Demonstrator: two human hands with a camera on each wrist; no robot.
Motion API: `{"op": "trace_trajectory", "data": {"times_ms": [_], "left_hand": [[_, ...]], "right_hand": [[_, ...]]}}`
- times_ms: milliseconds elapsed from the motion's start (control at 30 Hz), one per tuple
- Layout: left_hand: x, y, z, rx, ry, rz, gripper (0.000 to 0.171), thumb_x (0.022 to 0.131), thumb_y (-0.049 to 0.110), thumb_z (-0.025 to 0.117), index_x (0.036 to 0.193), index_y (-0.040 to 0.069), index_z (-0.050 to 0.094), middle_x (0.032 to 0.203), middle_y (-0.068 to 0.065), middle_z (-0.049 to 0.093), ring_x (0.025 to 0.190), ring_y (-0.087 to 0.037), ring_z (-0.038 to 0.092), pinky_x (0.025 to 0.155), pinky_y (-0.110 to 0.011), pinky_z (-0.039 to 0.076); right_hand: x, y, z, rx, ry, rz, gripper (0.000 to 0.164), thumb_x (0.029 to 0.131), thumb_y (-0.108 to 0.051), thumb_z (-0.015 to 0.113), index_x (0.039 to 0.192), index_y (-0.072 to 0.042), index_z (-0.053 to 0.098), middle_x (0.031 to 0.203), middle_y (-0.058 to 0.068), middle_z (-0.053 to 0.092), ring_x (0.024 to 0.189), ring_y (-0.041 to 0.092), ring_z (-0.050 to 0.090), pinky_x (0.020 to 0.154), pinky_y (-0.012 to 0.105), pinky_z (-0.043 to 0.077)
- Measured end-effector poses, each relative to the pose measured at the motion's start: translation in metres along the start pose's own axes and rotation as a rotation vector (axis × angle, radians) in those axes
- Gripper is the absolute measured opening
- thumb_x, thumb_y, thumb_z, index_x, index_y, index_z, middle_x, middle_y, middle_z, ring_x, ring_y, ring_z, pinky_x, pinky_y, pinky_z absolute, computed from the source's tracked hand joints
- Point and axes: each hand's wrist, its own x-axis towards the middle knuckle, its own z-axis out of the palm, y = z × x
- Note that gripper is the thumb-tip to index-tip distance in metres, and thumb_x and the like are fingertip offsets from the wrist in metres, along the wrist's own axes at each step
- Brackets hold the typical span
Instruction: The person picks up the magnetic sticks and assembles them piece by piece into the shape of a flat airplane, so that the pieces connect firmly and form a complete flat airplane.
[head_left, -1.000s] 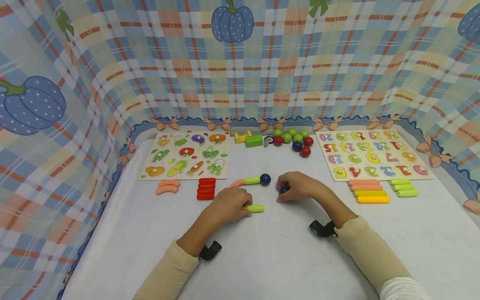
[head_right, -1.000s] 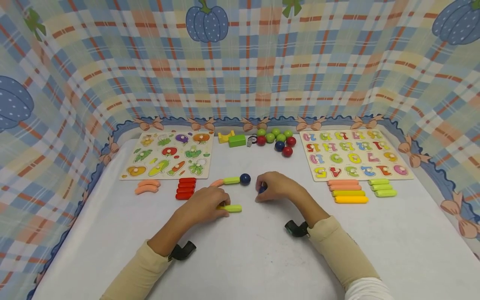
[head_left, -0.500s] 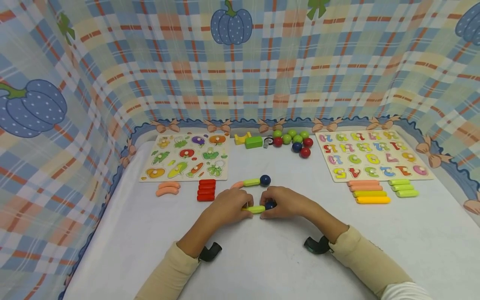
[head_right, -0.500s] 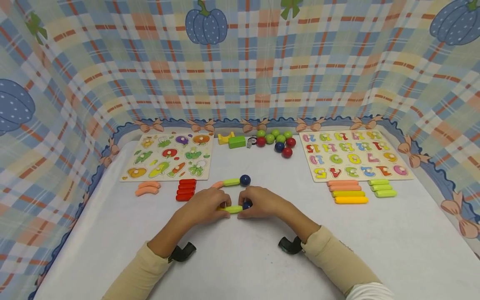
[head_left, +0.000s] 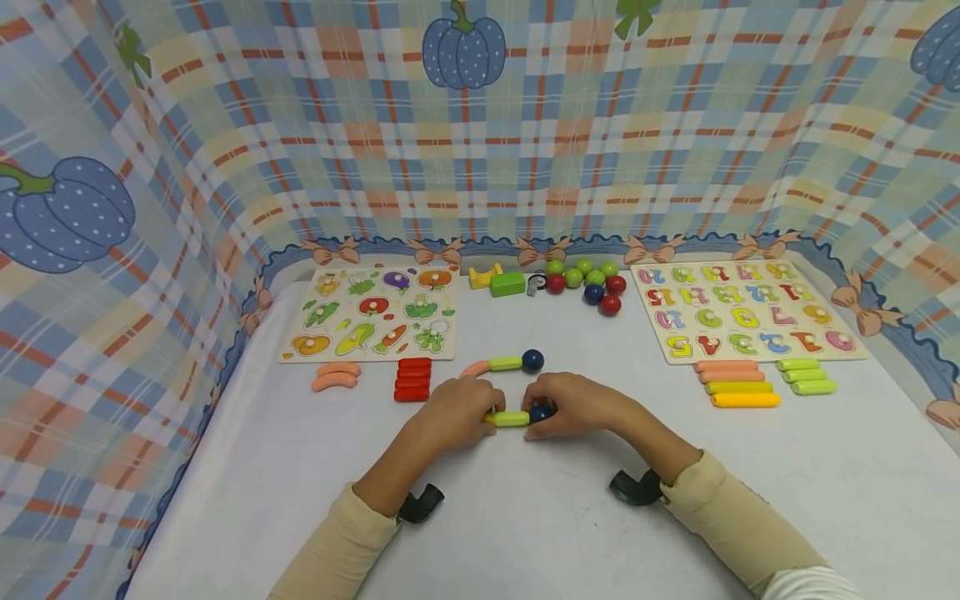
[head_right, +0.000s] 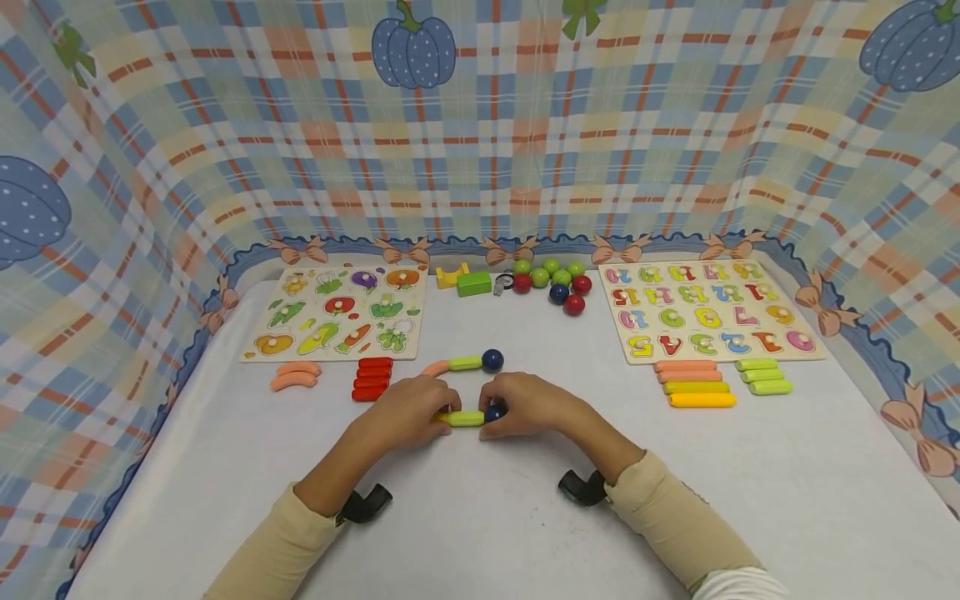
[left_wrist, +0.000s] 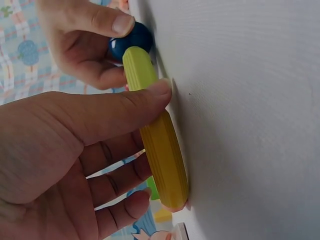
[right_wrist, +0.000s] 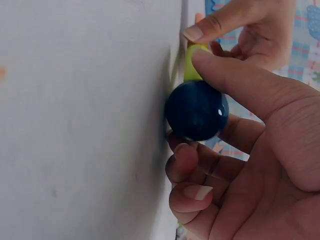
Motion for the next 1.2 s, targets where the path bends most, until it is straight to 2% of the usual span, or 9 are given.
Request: {"op": "trace_trajectory", "data": {"times_ms": [167, 333, 500, 900, 1067, 1200], "left_hand": [[0.000, 0.000, 0.000, -0.003, 0.004, 0.001, 0.027, 0.073, 0.026, 0.076, 0.099, 0.019, 0.069, 0.077, 0.010, 0.057, 0.068, -0.007, 0.048, 0.064, -0.024, 0.042], [0.000, 0.000, 0.001, -0.006, 0.002, 0.003, 0.026, 0.073, 0.025, 0.076, 0.098, 0.019, 0.069, 0.075, 0.010, 0.056, 0.067, -0.007, 0.048, 0.062, -0.022, 0.041], [0.000, 0.000, 0.001, 0.003, 0.001, 0.012, 0.026, 0.073, 0.024, 0.076, 0.098, 0.020, 0.070, 0.075, 0.010, 0.055, 0.067, -0.007, 0.048, 0.062, -0.022, 0.041], [0.000, -0.001, 0.001, -0.014, -0.016, 0.003, 0.024, 0.073, 0.027, 0.075, 0.096, 0.019, 0.070, 0.075, 0.012, 0.055, 0.069, -0.007, 0.048, 0.064, -0.023, 0.042], [-0.001, -0.001, 0.001, -0.009, -0.023, 0.007, 0.024, 0.074, 0.027, 0.075, 0.096, 0.018, 0.070, 0.076, 0.012, 0.055, 0.070, -0.007, 0.048, 0.065, -0.023, 0.043], [-0.001, -0.001, 0.001, 0.010, -0.021, 0.010, 0.025, 0.074, 0.028, 0.074, 0.097, 0.018, 0.070, 0.076, 0.011, 0.055, 0.070, -0.006, 0.048, 0.064, -0.023, 0.042]], "right_hand": [[-0.004, 0.006, -0.009, 0.022, -0.041, 0.000, 0.031, 0.073, -0.038, 0.073, 0.098, -0.022, 0.063, 0.081, -0.006, 0.056, 0.074, 0.013, 0.051, 0.064, 0.027, 0.044], [-0.008, 0.015, -0.015, 0.039, -0.090, -0.003, 0.030, 0.073, -0.035, 0.074, 0.096, -0.022, 0.062, 0.073, -0.004, 0.055, 0.067, 0.011, 0.050, 0.057, 0.026, 0.041], [-0.008, 0.017, -0.015, 0.045, -0.116, -0.053, 0.029, 0.074, -0.038, 0.072, 0.096, -0.022, 0.061, 0.071, -0.004, 0.054, 0.065, 0.010, 0.049, 0.056, 0.024, 0.040], [-0.009, 0.018, -0.017, 0.045, -0.119, -0.039, 0.028, 0.076, -0.043, 0.069, 0.095, -0.023, 0.061, 0.069, -0.005, 0.053, 0.063, 0.008, 0.048, 0.055, 0.024, 0.038], [-0.007, 0.017, -0.016, 0.090, -0.102, -0.056, 0.027, 0.081, -0.045, 0.062, 0.096, -0.023, 0.061, 0.070, -0.004, 0.055, 0.063, 0.009, 0.049, 0.055, 0.023, 0.039], [-0.006, 0.015, -0.014, 0.109, -0.088, -0.071, 0.026, 0.082, -0.041, 0.063, 0.097, -0.020, 0.062, 0.070, -0.004, 0.055, 0.065, 0.010, 0.050, 0.056, 0.024, 0.040]]}}
